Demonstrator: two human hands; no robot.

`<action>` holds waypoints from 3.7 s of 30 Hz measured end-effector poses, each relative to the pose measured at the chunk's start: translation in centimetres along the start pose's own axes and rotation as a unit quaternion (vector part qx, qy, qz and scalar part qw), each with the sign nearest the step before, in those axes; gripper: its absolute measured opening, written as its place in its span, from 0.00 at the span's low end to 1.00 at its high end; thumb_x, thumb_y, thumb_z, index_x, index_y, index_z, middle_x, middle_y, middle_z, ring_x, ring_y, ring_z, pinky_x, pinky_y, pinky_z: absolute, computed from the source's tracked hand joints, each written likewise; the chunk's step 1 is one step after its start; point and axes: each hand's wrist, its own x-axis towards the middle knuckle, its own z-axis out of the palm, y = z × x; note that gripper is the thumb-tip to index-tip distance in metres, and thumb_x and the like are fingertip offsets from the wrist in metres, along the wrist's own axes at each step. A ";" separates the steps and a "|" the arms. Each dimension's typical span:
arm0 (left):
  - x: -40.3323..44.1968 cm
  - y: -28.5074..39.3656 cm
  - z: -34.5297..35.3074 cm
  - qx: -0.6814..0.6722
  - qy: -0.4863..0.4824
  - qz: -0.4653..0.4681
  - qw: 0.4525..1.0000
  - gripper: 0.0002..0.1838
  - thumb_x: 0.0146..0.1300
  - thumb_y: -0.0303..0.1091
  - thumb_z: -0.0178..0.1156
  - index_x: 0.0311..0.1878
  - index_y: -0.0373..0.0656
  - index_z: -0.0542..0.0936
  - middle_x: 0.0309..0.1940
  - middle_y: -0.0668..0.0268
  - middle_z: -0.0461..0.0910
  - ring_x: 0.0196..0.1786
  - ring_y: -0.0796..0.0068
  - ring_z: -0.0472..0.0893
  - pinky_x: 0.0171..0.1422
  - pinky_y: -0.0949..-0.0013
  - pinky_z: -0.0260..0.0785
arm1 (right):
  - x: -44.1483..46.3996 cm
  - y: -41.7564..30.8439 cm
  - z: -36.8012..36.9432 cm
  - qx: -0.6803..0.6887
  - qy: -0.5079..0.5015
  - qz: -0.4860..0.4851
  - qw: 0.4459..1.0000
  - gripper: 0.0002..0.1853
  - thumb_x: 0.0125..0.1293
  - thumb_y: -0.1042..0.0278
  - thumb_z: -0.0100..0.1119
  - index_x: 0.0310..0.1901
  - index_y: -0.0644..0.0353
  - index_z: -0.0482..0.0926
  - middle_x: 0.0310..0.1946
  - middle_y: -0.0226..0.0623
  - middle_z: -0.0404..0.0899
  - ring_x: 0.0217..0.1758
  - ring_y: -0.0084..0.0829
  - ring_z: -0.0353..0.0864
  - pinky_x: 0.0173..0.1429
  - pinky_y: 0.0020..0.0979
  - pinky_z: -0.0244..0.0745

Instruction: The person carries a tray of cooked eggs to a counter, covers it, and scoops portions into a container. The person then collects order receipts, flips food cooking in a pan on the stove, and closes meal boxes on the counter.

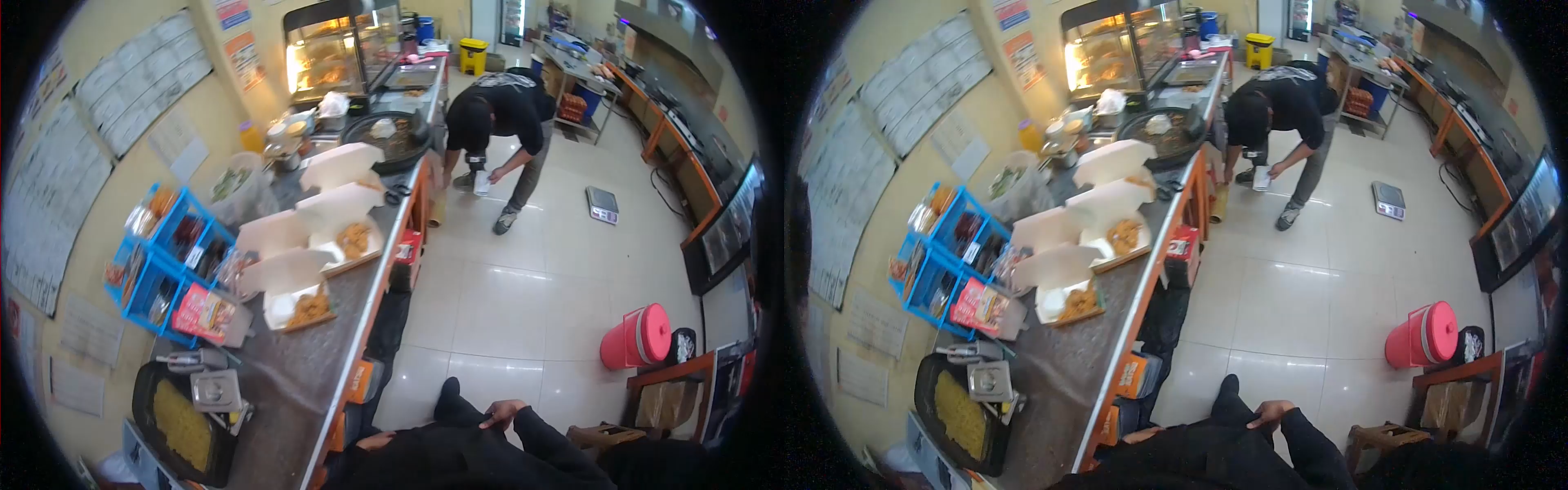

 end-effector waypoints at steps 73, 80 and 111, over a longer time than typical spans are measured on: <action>-56.4 -22.9 27.7 0.105 0.746 -0.646 -0.127 0.29 0.59 0.54 0.61 0.48 0.33 0.76 0.46 0.47 0.77 0.46 0.52 0.77 0.55 0.58 0.68 | 13.5 -29.1 60.2 -0.552 -0.334 -0.500 0.578 0.09 0.59 0.72 0.53 0.42 0.59 0.75 0.39 0.44 0.75 0.45 0.45 0.76 0.49 0.42 0.71; -56.0 -29.4 32.6 0.024 0.863 -0.503 0.040 0.18 0.61 0.32 0.49 0.55 0.48 0.79 0.40 0.52 0.76 0.46 0.51 0.75 0.54 0.54 0.64 | 12.7 -25.3 62.6 -0.507 -0.270 -0.534 0.620 0.07 0.62 0.74 0.54 0.40 0.61 0.79 0.35 0.46 0.79 0.39 0.46 0.79 0.44 0.40 0.73; -65.3 -27.8 35.9 -0.081 0.975 -0.105 -0.181 0.17 0.63 0.30 0.57 0.53 0.32 0.69 0.46 0.51 0.71 0.51 0.56 0.70 0.54 0.60 0.63 | 24.5 -23.4 98.0 -0.667 -0.246 -0.658 0.249 0.13 0.50 0.79 0.56 0.38 0.51 0.78 0.37 0.36 0.72 0.44 0.41 0.72 0.46 0.41 0.72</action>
